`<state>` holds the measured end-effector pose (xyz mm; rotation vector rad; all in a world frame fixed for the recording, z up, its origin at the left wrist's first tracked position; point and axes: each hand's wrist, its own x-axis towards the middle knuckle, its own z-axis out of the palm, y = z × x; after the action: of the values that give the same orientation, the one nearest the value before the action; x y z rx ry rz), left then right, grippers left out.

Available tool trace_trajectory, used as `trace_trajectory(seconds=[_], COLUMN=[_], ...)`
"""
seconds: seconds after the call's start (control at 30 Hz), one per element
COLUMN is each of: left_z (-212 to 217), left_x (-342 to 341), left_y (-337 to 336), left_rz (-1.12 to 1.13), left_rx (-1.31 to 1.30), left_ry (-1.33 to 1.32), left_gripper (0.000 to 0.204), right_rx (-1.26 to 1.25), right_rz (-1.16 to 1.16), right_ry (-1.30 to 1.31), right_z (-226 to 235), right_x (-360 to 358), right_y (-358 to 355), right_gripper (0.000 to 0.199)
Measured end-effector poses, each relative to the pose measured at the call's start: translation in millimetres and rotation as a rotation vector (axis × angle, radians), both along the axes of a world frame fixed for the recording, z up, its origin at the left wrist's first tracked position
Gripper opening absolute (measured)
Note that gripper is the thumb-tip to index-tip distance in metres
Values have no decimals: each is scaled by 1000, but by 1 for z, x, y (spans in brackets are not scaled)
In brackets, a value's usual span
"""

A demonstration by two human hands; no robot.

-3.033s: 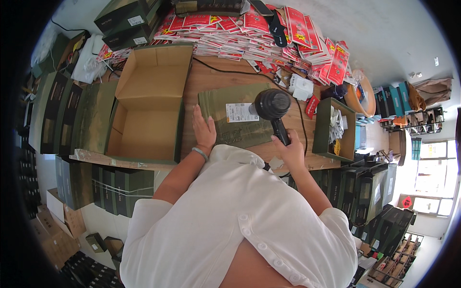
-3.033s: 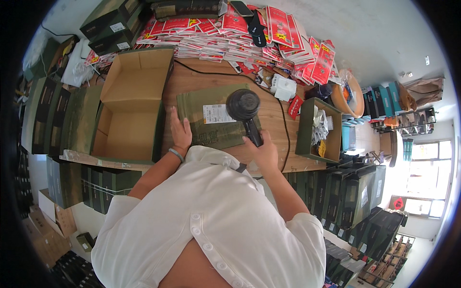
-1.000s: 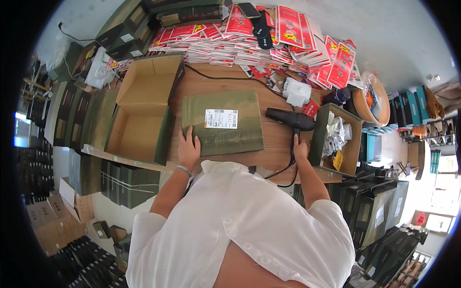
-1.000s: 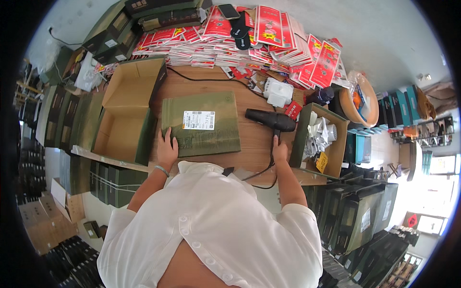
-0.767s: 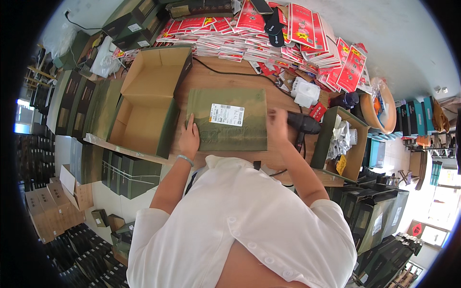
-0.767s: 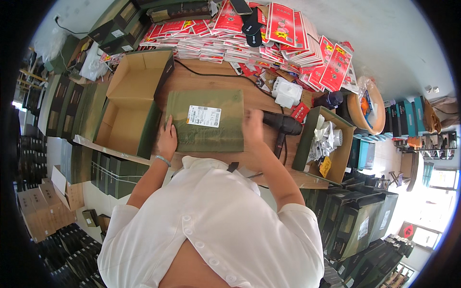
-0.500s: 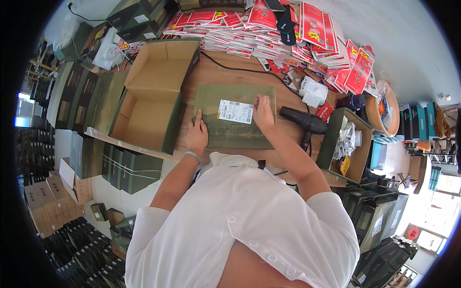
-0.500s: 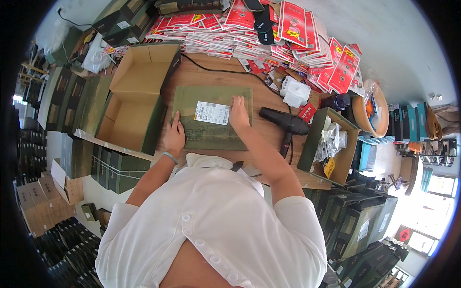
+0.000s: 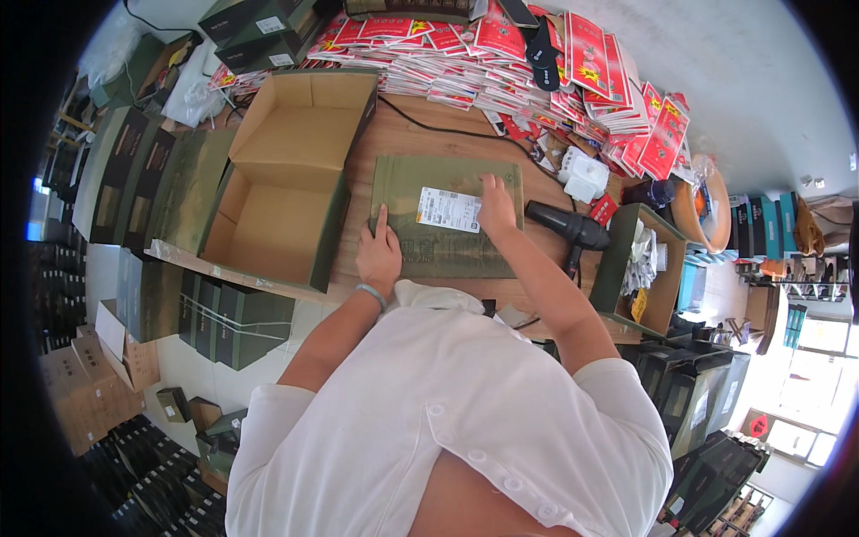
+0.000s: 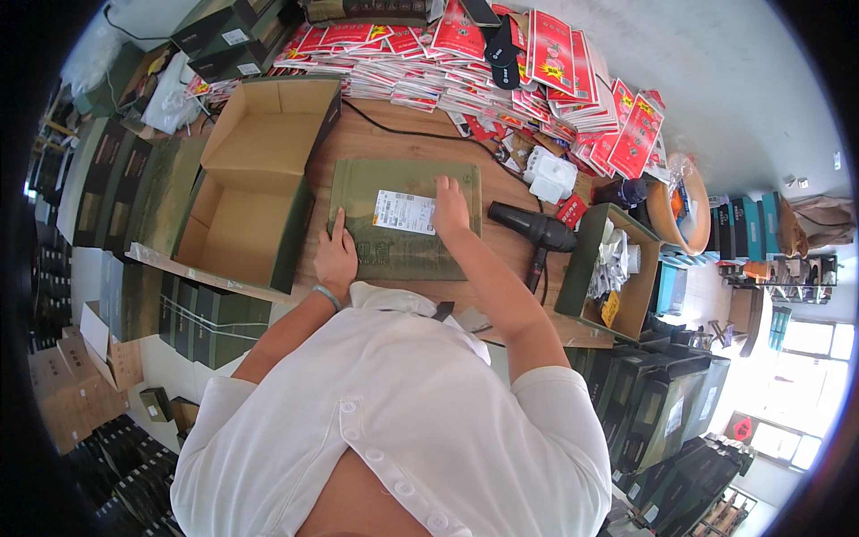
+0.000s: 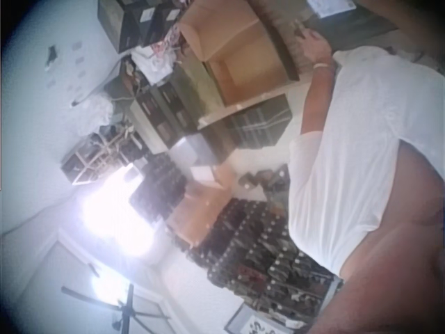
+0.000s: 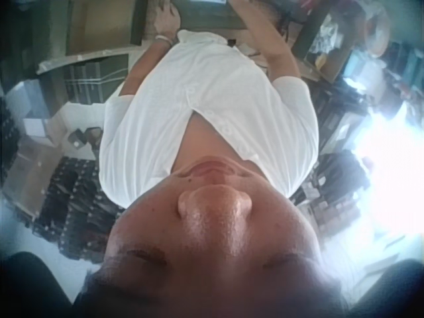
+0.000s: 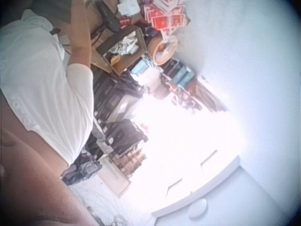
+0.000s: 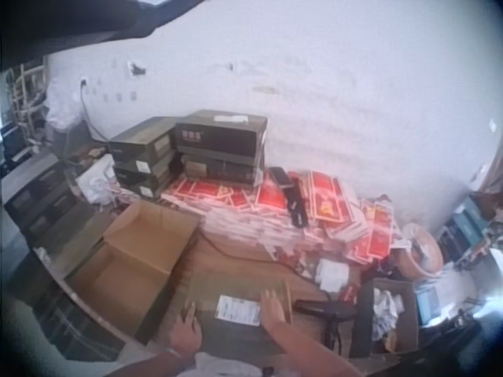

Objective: The person packs shoes into green shoe boxes, places tissue paper and red cards inside, closes the boxes, and uses a heat gun to apply labels. The person then stacks the sealed boxes on the floor.

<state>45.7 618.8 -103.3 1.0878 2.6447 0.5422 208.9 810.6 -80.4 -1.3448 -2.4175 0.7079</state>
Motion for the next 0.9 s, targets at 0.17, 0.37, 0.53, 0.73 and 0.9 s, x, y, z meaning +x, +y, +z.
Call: trace_trajectory(seconds=[0.17,0.37,0.53,0.73,0.9], left_z=[10,5,3,2,-3], left_x=[2,0,0,1,1], left_y=[1,-2,-1,-2,-3], left_rz=[-14,-26,-36,-25,-27], left_rx=[-71,30,40,42,87], left_ry=[-46,-13,12,31,47], left_gripper=[51,51,51,51,51], right_rx=[-189,133,103,-100,-91], right_rz=[-103,-258,-255,-199,-138], right_ry=[141,-74,-351,-433,-359], right_z=[-15,-20,-30,-17,7], right_x=[2,3,-10,-17,-20], right_y=[3,-11,-6,-5,-33], right_gripper=[43,24,24,27,34])
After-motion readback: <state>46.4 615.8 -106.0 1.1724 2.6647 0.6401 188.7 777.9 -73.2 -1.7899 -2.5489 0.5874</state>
